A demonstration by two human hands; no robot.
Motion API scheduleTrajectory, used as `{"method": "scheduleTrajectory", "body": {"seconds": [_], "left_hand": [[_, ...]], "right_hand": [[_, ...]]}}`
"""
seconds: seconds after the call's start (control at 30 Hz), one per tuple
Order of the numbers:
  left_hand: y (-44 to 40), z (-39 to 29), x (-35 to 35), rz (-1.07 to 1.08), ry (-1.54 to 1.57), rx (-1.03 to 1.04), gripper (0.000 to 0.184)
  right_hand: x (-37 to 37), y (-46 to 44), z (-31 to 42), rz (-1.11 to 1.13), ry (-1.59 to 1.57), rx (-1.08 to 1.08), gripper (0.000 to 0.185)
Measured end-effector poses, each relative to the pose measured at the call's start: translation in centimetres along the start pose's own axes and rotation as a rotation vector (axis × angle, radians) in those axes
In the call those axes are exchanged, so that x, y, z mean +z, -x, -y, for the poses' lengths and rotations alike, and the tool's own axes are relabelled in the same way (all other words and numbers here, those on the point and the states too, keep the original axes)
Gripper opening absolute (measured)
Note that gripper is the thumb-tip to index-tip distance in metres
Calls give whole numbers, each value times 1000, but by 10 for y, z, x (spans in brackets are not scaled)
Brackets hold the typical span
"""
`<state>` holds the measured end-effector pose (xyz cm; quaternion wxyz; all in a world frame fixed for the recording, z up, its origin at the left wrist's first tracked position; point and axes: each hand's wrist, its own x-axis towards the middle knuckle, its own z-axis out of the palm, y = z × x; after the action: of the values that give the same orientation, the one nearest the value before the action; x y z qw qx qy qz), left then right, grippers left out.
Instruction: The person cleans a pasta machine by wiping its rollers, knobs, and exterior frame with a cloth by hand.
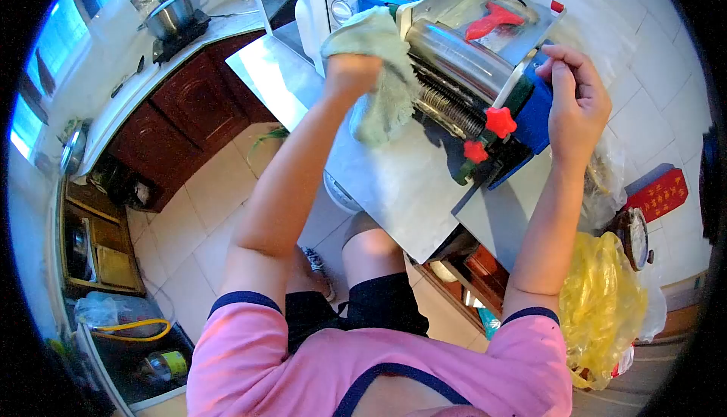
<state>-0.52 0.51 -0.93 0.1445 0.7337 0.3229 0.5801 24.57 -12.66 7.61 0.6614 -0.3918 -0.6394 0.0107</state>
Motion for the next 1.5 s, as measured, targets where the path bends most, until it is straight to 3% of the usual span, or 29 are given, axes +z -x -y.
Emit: {"method": "scheduleTrajectory", "body": {"seconds": [0.03, 0.07, 0.1, 0.17, 0.2, 0.27, 0.37, 0.43, 0.5, 0.57, 0.63, 0.67, 0.73, 0.83, 0.87, 0.97, 1.03, 1.13, 1.23, 1.3, 1.37, 1.47, 1.5], "left_hand": [[-1, -4, -2, 9, -32, 17, 22], [6, -13, -6, -7, 548, -233, 23], [8, -12, -7, -8, 549, -233, 23], [12, -9, -8, -29, 830, -431, 20], [14, -7, -5, -35, 834, -427, 20], [12, -6, 5, -164, 1168, -451, 21], [1, -7, 12, -312, 1107, -509, 21], [-2, -7, 7, -284, 1168, -518, 21], [-1, -11, 2, -188, 837, -499, 22], [8, 3, -4, -119, 745, -385, 25], [14, 7, -11, -35, -561, 316, 29], [15, 4, -11, -33, -562, 323, 29], [16, -3, -9, -4, 215, -163, 31], [5, -6, -4, -26, 364, -146, 29], [0, -14, 3, -141, 261, -153, 27], [-3, 4, 7, -154, 102, -98, 28], [0, 12, 0, -87, 213, -103, 29], [2, 13, -12, 115, -69, -52, 33], [-1, 8, -17, 174, -300, -81, 32], [-3, 1, -19, 198, -284, -75, 32], [-4, 5, -19, 177, -239, -29, 32], [-4, 10, -18, 208, -152, -63, 30], [-4, 8, -19, 199, -138, -56, 30]], "right_hand": [[0, 0, 0, 2, -5, -4, 17], [0, 1, 0, 3, -4, -4, 17], [1, 1, 0, -5, 0, 4, 17], [2, 0, 1, -7, 5, 9, 17], [1, 0, 1, -7, 21, 7, 17], [1, -1, 0, -7, 36, -9, 17], [1, -2, 1, 1, 31, 28, 16], [3, 0, 2, -21, 4, 39, 15], [3, 0, 1, -20, 14, 36, 15], [2, 0, 1, -26, 26, 27, 14], [2, 0, 2, -21, 12, 12, 15], [3, 0, 2, -28, 10, 11, 15], [2, 0, 3, -12, 7, 7, 15], [1, 1, 2, -15, 40, 20, 15], [2, 1, 2, -13, 40, 25, 15], [1, 1, 2, -13, 30, 23, 15], [1, 0, -1, -5, 0, 3, 16], [0, 1, -4, 4, -21, 7, 16], [2, 2, 1, -33, 75, -49, 16], [2, 3, 12, -49, 98, -44, 16], [0, 4, 31, -105, 763, -553, 16], [5, 86, 87, 38, 207, -173, 11], [-15, 139, 83, 355, 206, -98, 10]]}}
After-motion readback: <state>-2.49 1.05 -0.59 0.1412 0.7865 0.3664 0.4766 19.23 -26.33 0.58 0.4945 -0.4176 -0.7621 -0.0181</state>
